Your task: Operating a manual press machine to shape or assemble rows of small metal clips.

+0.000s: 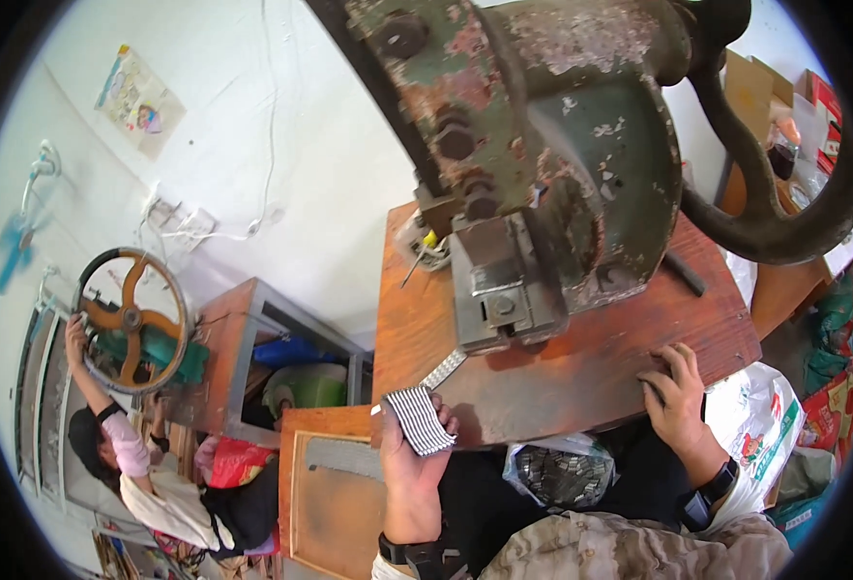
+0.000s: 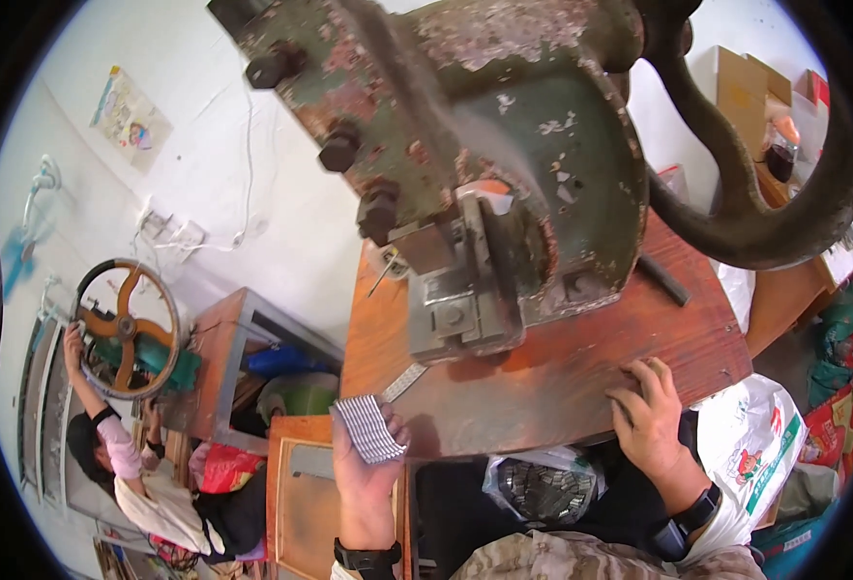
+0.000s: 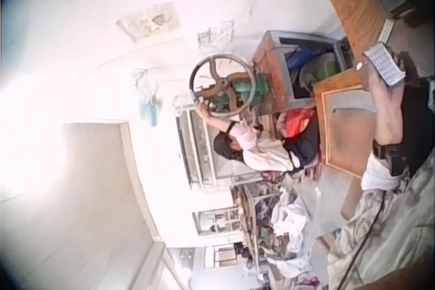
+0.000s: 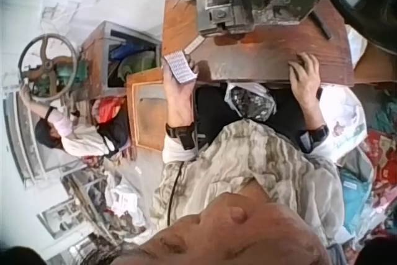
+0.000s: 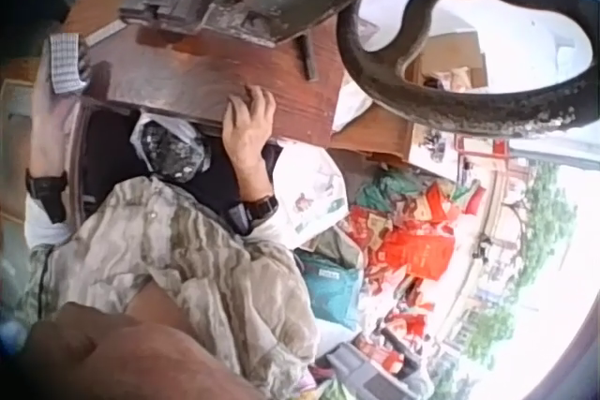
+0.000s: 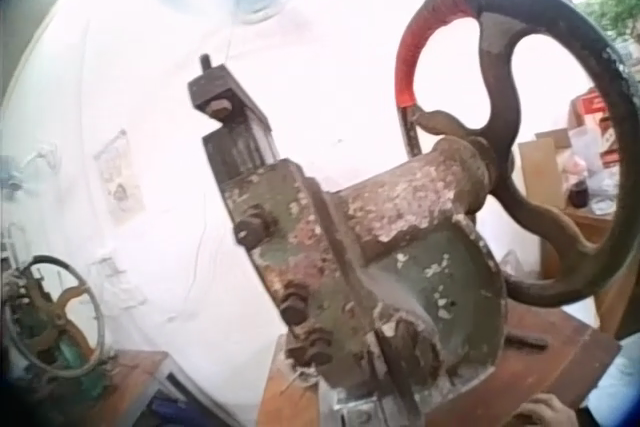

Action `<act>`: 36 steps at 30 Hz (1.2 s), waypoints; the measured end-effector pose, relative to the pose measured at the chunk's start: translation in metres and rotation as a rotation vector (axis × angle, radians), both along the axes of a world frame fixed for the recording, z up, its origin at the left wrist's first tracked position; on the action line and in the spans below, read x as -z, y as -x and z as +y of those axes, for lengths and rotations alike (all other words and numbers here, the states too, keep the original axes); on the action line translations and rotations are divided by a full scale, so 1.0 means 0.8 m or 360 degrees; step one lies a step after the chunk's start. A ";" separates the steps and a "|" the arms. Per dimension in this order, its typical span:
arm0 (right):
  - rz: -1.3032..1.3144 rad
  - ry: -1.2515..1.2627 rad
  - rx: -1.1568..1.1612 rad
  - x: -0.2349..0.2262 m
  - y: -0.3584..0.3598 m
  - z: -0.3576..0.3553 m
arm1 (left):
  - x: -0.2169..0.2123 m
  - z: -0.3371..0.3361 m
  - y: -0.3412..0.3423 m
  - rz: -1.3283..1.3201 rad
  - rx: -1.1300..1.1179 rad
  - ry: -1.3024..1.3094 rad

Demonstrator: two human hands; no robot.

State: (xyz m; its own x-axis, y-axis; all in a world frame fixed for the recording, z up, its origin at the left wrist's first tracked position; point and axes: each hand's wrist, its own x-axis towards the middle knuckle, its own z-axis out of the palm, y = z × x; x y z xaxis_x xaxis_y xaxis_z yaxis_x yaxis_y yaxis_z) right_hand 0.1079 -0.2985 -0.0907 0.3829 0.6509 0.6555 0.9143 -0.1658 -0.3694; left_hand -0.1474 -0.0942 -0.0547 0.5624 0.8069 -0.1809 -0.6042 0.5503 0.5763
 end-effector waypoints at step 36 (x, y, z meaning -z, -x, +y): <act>-0.0118 0.0121 -0.0050 0.022 0.009 0.019 | 0.041 0.092 -0.036 0.2275 -0.0173 -0.1900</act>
State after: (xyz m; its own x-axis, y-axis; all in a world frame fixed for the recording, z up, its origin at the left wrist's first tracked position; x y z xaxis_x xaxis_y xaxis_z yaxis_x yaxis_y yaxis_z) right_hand 0.1004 -0.2836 -0.1083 0.3139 0.7106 0.6297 0.9439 -0.1616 -0.2881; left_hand -0.1184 -0.0207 -0.0877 0.4582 0.8644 0.2070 0.6241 -0.4787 0.6175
